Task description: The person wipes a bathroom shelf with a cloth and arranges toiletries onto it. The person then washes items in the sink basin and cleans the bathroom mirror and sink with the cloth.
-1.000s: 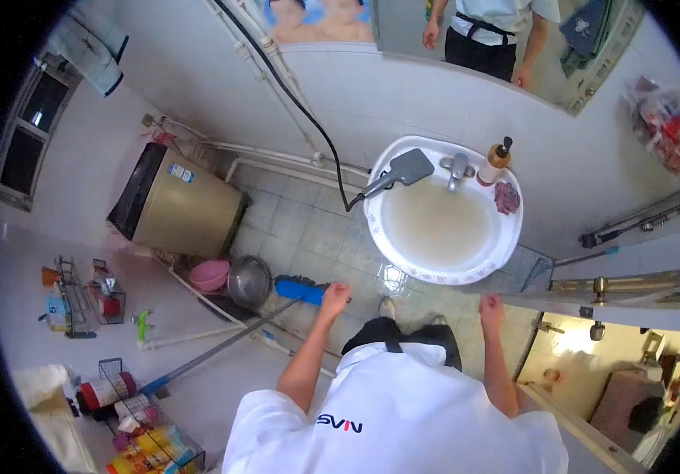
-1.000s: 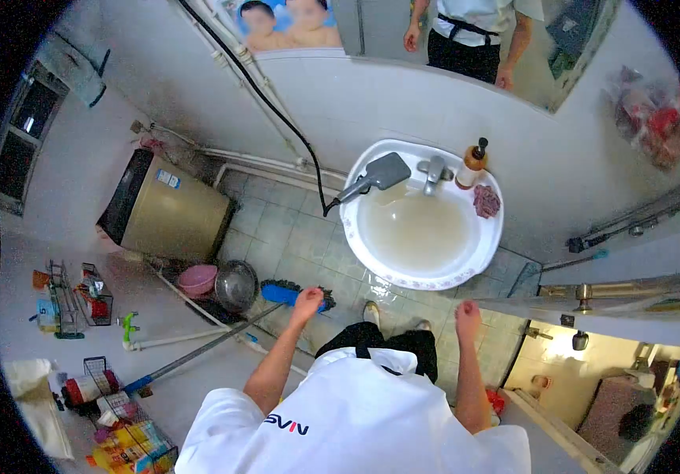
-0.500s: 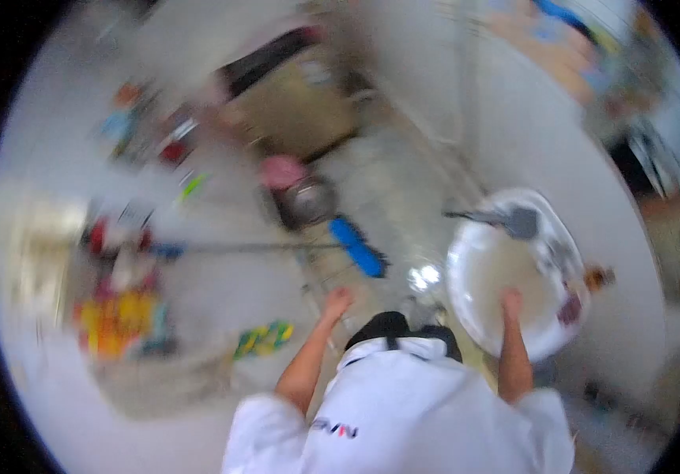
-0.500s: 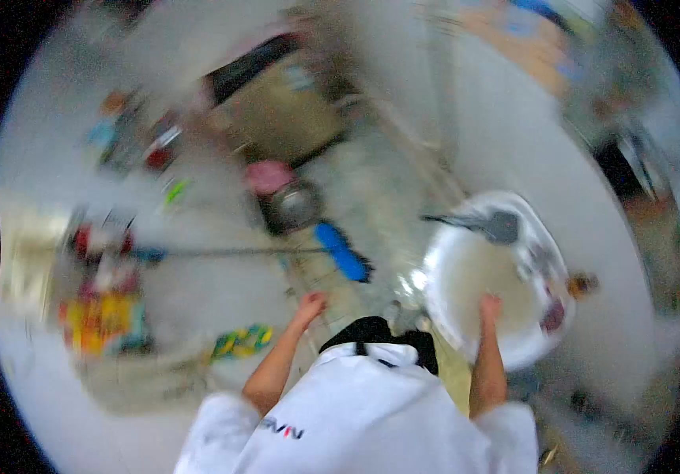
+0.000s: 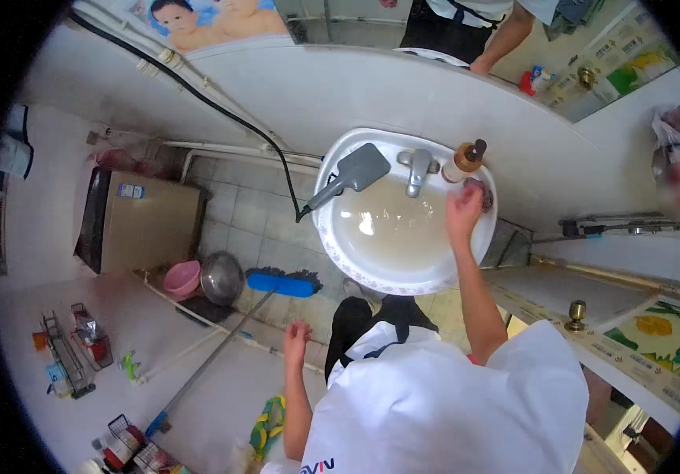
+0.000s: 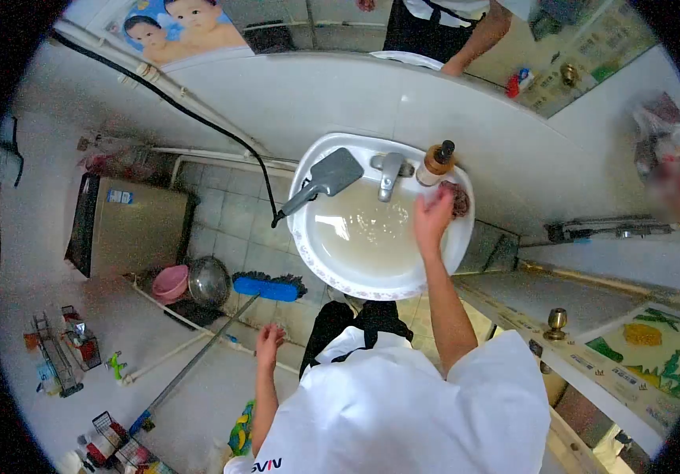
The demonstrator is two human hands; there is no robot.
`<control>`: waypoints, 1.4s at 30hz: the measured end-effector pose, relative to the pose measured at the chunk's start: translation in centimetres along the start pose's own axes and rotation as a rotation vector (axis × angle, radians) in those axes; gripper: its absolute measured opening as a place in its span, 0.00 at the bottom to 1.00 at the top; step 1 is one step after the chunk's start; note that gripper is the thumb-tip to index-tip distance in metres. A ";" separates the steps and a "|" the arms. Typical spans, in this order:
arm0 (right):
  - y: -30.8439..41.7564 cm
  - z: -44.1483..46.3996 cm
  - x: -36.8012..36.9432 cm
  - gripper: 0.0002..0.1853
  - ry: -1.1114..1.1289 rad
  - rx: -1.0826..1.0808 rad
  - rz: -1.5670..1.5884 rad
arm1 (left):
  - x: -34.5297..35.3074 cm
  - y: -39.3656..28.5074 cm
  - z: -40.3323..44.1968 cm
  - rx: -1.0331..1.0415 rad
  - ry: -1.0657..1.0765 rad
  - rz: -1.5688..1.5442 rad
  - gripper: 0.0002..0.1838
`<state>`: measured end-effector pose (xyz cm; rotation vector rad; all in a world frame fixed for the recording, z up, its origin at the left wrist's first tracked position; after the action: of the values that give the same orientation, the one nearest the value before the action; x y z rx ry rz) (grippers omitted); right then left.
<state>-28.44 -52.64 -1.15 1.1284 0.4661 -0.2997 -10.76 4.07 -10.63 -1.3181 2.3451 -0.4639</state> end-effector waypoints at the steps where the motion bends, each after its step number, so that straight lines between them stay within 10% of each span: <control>1: 1.8 2.2 -1.4 0.32 -0.055 -0.063 -0.002 | 0.9 -1.3 -0.1 0.026 0.020 0.021 0.17; 15: 2.0 11.0 -0.4 0.26 0.351 -0.385 -0.153 | 0.7 -10.5 1.9 0.430 -0.178 0.231 0.21; 17: 7.3 7.9 0.7 0.27 0.446 -0.316 -0.133 | 0.9 -11.7 1.4 0.464 -0.189 0.268 0.22; 19: 20.7 0.7 2.9 0.26 0.593 -0.840 0.168 | -0.3 -14.3 -2.8 0.689 -0.132 0.240 0.26; 23: 33.2 -11.6 8.8 0.34 1.123 -0.750 0.499 | 3.1 -21.6 -13.5 1.005 -0.065 0.242 0.32; 34: 60.1 -35.4 15.5 0.53 1.622 -0.791 1.398 | -22.7 -17.4 -27.1 0.850 -1.096 -0.185 0.38; 38: 68.7 -40.7 14.5 0.26 1.506 -0.769 1.460 | -28.5 -10.1 -27.2 0.814 -1.075 -0.684 0.37; 42: 79.3 -49.7 5.7 0.13 1.631 -1.222 1.594 | -30.8 -4.8 -27.1 0.787 -1.154 -0.751 0.38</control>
<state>2.52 24.91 41.62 -0.0220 0.7572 2.1637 -6.42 30.60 20.70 -1.4073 0.5942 -0.5327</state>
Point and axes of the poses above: each hand's wrist, its own z-axis towards the middle knuckle, its own x-axis out of the palm, y = z × x, the point moved 10 cm from there along z, towards the middle knuckle, and after that the axes turned 14 degrees about -x, right-handed, at the moved point
